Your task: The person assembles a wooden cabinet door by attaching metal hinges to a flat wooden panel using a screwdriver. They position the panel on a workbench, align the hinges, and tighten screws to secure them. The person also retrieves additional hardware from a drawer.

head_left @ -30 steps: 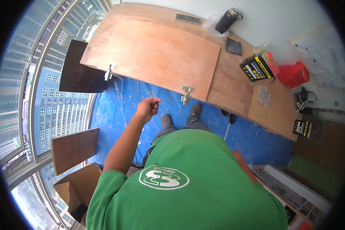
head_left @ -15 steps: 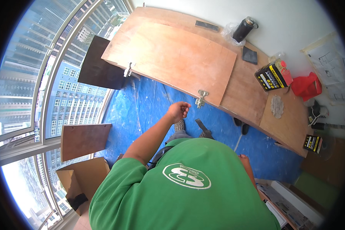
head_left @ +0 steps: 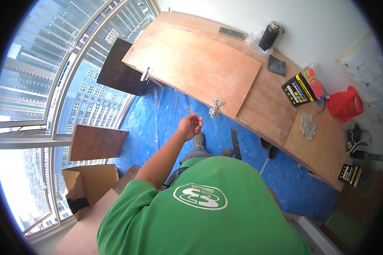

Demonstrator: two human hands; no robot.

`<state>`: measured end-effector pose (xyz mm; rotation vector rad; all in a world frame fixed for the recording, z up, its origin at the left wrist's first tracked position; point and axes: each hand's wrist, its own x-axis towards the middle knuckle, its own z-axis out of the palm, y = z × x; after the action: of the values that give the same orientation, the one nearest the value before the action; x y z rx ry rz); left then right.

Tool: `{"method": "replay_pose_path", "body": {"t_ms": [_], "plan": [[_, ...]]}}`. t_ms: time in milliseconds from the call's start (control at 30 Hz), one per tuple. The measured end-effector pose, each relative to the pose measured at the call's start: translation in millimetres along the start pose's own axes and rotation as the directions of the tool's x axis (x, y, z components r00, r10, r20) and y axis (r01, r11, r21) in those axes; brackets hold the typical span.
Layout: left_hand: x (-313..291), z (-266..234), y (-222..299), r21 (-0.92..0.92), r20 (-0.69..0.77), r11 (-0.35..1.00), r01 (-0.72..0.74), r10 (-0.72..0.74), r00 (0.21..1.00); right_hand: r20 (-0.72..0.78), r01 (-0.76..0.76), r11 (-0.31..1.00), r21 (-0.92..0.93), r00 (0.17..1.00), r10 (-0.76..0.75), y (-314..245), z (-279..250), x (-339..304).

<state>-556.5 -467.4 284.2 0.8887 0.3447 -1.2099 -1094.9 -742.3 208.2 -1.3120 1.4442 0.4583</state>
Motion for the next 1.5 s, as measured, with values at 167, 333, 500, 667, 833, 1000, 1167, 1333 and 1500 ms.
{"method": "replay_pose_path", "body": {"t_ms": [167, 333, 500, 667, 833, 1000, 1167, 1333, 1500], "plan": [[-28.7, 35.3, -0.7, -0.228, 0.087, 0.970, -0.087, 0.110, 0.990, -0.027, 0.064, 0.995, -0.077, 0.997, -0.066, -31.0, -19.0, 33.9], [-34.3, 62.6, 0.3, -0.261, 0.101, 0.957, -0.126, 0.157, 0.982, 0.027, 0.125, 0.992, 0.021, 0.992, -0.125, -74.0, -18.7, 46.9], [-27.4, 71.6, -4.8, -0.258, 0.141, 0.959, -0.117, 0.157, 0.978, 0.024, 0.123, 0.992, 0.023, 0.992, -0.124, -73.6, -17.0, 42.5], [-16.6, 77.2, -8.8, -0.228, 0.106, 0.968, -0.106, 0.133, 0.985, -0.031, 0.041, 0.999, -0.004, 0.999, -0.041, -33.9, -26.7, 26.9], [9.3, 68.9, -22.7, -0.167, 0.113, 0.977, -0.134, 0.154, 0.982, -0.044, -0.016, 0.999, -0.044, 0.999, 0.014, -9.2, -42.4, -11.7], [64.9, 22.0, -38.6, -0.017, -0.193, 0.988, -0.156, 0.150, 0.970, -0.101, 0.007, 0.998, 0.069, 0.995, 0.000, -5.4, -42.2, -42.8], [113.4, -3.2, -37.7, 0.537, -0.362, 0.843, -0.044, 0.277, 0.890, -0.072, -0.003, 1.000, 0.008, 0.997, 0.003, -5.4, -45.2, -46.6], [143.0, 10.2, -31.8, 0.971, -0.207, 0.205, 0.126, 0.447, 0.870, -0.116, 0.015, 0.999, -0.033, 0.993, -0.018, -10.3, -56.8, -54.6], [157.7, 12.1, -55.1, 0.988, -0.133, 0.142, 0.055, 0.626, 0.768, -0.143, 0.026, 1.000, -0.010, 0.989, -0.028, -14.2, -59.5, -74.2]]}}
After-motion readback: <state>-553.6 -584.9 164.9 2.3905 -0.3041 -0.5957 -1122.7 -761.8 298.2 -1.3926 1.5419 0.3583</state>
